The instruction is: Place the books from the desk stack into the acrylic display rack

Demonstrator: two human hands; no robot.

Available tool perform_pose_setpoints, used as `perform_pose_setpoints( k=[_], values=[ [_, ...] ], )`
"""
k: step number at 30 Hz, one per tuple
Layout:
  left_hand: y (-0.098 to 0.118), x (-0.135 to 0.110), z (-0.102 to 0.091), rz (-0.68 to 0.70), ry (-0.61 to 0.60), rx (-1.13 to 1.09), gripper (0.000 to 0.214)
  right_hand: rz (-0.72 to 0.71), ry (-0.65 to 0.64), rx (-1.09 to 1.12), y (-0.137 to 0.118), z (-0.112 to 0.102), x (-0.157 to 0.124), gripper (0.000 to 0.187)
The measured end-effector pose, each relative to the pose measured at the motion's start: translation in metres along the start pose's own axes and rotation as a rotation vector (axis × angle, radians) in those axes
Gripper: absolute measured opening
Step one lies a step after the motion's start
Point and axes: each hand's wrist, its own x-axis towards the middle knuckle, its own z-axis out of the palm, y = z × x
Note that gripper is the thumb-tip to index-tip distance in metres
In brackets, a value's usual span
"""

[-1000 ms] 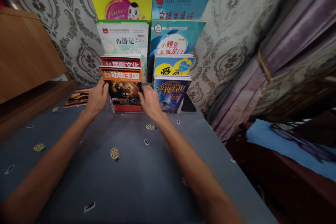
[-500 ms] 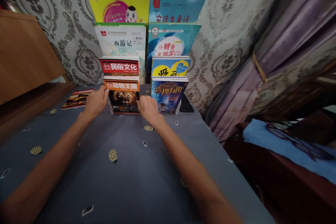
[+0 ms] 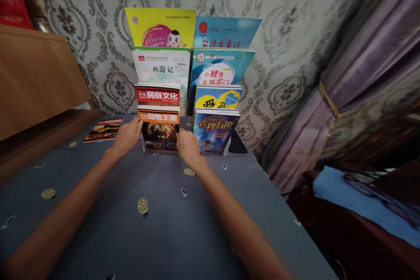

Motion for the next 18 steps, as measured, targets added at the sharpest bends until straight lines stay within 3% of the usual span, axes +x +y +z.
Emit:
perform_pose_setpoints(
  k=[12, 18],
  values=[
    [-0.0041, 0.0017, 0.0068, 0.007, 0.016, -0.088, 0.036, -0.01, 0.031, 0.033, 0.0013, 0.0023, 0.0007, 0.028],
    [-0.007, 0.0017, 0.0023, 0.015, -0.01, -0.094, 0.034, -0.026, -0.012, 0.03, 0.0018, -0.0027, -0.0001, 0.027]
  ],
)
